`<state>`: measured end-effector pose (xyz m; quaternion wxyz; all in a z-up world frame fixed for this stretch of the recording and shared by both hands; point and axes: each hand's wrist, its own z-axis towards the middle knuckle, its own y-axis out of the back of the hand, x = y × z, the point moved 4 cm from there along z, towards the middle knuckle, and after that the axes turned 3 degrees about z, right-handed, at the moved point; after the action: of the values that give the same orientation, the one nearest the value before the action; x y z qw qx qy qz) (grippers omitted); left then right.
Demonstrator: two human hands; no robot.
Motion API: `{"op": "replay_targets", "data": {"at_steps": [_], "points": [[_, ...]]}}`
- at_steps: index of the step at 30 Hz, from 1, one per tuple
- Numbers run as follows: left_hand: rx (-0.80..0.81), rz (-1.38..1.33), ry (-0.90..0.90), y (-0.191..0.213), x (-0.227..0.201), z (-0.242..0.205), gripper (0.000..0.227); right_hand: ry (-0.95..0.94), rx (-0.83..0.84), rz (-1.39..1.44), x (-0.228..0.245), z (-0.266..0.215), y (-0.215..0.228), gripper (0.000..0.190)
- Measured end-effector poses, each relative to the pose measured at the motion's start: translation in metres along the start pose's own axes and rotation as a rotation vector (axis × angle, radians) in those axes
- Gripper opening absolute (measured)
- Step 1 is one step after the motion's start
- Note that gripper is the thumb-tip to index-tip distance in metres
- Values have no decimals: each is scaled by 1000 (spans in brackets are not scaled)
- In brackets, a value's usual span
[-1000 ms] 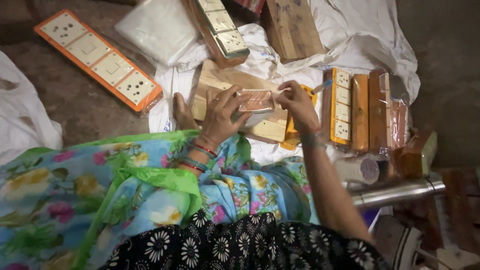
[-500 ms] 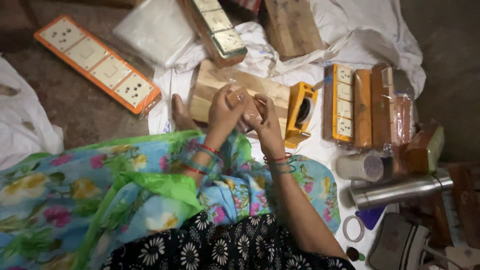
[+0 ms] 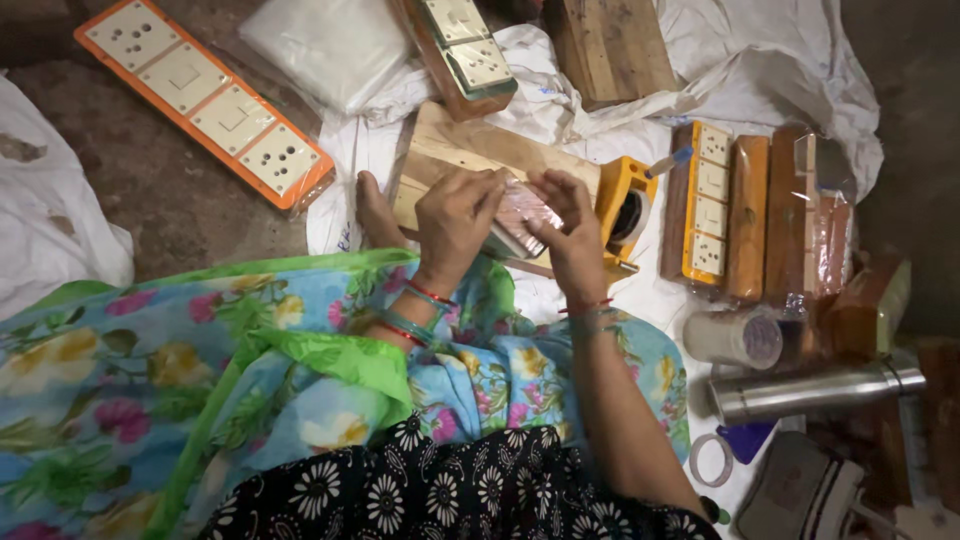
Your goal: The person wraps rectangular wooden electrical switchboard units in clear plastic film using a handheld yellow tape dispenser. They pull film from the dispenser, wrap it around each unit, and tear off the film to seal the package.
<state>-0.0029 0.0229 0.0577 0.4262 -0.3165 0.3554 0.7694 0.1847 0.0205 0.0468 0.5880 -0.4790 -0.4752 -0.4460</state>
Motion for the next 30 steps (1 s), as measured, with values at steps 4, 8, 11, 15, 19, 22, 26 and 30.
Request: {"op": "replay_targets", "data": {"at_steps": [4, 8, 11, 15, 19, 22, 26, 30], "points": [[54, 242, -336, 1, -11, -2, 24, 37, 3, 34, 5, 21, 11, 57], [166, 345, -418, -7, -10, -1, 47, 60, 17, 15, 6, 41, 25, 45], [260, 318, -445, -9, -7, 0, 58, 36, -30, -36, -7, 43, 51, 35], [359, 253, -460, -14, 6, 8, 59, 181, -494, 48, -37, 20, 144, 20], [390, 80, -387, -33, 19, 29, 57, 183, -1002, -299, -82, -27, 250, 16], [358, 19, -305, -47, 27, 45, 53, 47, -941, -376, -127, -48, 283, 10], [393, -36, -53, -54, 36, 56, 51, -255, -775, -17, -170, -49, 287, 8], [273, -14, -209, -48, 22, 43, 48, -280, -791, -99, -165, -45, 282, 7]]}}
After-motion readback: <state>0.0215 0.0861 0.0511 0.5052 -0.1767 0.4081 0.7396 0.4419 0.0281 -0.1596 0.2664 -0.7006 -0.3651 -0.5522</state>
